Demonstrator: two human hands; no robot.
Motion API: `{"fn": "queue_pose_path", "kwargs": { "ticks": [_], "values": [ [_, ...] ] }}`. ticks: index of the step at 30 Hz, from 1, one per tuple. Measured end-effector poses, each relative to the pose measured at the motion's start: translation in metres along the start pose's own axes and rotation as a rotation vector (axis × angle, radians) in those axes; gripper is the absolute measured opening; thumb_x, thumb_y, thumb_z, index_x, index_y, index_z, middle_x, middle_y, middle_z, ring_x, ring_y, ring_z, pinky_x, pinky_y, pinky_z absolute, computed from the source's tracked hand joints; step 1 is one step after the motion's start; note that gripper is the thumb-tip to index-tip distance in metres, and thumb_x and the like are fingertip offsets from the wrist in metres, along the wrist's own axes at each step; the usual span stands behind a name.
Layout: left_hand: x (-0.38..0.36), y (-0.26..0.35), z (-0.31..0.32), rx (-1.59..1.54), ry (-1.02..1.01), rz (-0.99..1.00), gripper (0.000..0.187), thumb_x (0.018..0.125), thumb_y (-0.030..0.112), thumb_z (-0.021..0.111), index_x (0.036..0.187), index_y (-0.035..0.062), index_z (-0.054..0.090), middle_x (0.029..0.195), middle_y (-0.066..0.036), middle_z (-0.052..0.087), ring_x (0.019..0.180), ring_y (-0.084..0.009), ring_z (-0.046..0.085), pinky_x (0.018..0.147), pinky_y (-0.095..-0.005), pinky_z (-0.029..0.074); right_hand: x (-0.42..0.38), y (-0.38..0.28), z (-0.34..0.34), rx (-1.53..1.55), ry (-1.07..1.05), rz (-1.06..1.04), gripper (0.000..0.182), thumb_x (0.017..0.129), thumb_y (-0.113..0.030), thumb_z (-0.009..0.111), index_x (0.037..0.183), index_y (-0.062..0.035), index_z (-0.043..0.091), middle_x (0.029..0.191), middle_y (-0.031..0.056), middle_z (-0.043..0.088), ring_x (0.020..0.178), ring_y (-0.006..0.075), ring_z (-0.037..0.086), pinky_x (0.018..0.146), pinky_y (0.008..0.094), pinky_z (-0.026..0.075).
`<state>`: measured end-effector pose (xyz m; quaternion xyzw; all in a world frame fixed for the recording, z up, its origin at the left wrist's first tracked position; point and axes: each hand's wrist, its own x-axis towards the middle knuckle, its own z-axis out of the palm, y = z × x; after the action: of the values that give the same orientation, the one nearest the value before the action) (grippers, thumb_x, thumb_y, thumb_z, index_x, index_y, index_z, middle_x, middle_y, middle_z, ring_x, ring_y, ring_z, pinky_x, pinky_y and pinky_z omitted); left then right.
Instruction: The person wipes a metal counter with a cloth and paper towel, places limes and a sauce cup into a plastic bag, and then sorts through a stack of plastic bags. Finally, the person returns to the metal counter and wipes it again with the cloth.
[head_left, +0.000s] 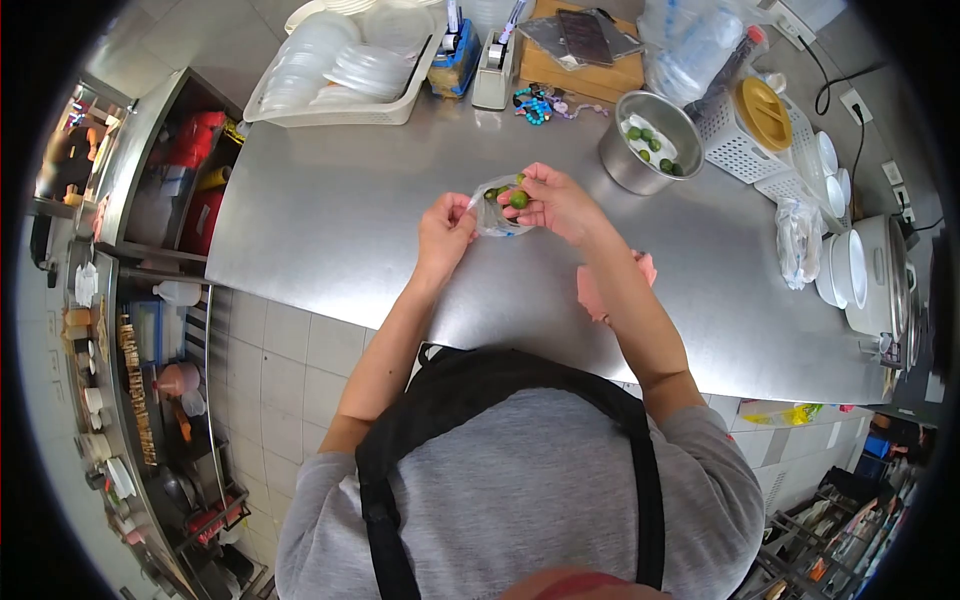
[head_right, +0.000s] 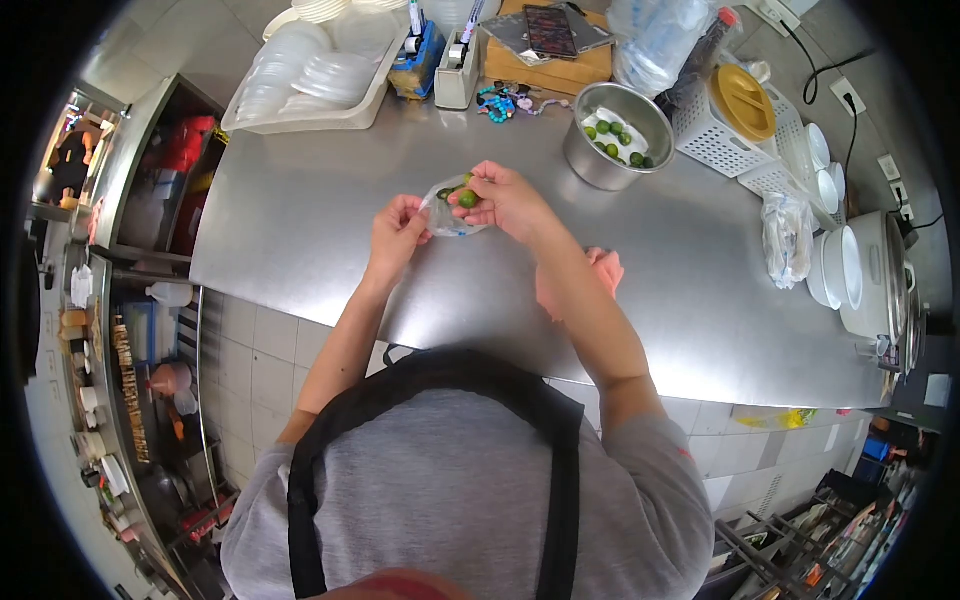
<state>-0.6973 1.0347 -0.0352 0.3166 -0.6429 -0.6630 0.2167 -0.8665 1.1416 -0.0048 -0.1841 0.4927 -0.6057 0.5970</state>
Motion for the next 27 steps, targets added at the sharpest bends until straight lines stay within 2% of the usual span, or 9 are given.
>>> {"fn": "queue_pose_path", "kwargs": {
  "ticks": [6, 12, 24, 27],
  "values": [
    [-0.001, -0.001, 0.0, -0.034, -0.012, 0.01, 0.005, 0.086, 0.007, 0.053, 0.089, 0.0032, 0.055, 0.072, 0.0, 0.056, 0.061, -0.0052, 0.052, 0.056, -0.0191, 0.043, 0.004, 0.007, -0.005, 0.189, -0.169, -0.026, 0.01, 0.091, -0.016, 0.049, 0.091, -0.0089, 0.042, 0.107, 0.0227, 0.058, 0.094, 0.0278, 0.061, 0.078, 0.034, 0.052],
    [-0.003, 0.0, 0.0, -0.015, -0.012, 0.003, 0.005, 0.086, 0.007, 0.053, 0.089, 0.0037, 0.055, 0.073, 0.0, 0.056, 0.061, -0.0054, 0.052, 0.056, -0.0192, 0.044, 0.0, 0.005, -0.001, 0.213, -0.175, -0.001, 0.01, 0.09, -0.014, 0.051, 0.092, -0.008, 0.043, 0.111, 0.0248, 0.056, 0.1, 0.03, 0.058, 0.083, 0.0357, 0.05],
    [-0.004, -0.007, -0.002, -0.056, -0.04, 0.031, 0.004, 0.086, 0.007, 0.053, 0.088, 0.0045, 0.055, 0.072, 0.001, 0.054, 0.062, -0.0054, 0.05, 0.056, -0.0193, 0.042, -0.002, 0.001, 0.006, 0.157, -0.156, -0.004, 0.01, 0.088, -0.014, 0.053, 0.092, -0.0087, 0.045, 0.108, 0.0224, 0.058, 0.1, 0.0273, 0.058, 0.083, 0.0354, 0.05],
    [-0.005, -0.008, 0.0, -0.089, -0.011, 0.007, 0.003, 0.085, 0.004, 0.052, 0.086, 0.0023, 0.055, 0.068, -0.001, 0.054, 0.057, -0.0062, 0.049, 0.05, -0.0194, 0.04, -0.005, 0.0, 0.004, 0.21, -0.125, -0.009, 0.011, 0.088, -0.016, 0.053, 0.093, -0.0098, 0.046, 0.103, 0.0188, 0.06, 0.09, 0.0221, 0.061, 0.075, 0.0324, 0.051]
  ]
}}
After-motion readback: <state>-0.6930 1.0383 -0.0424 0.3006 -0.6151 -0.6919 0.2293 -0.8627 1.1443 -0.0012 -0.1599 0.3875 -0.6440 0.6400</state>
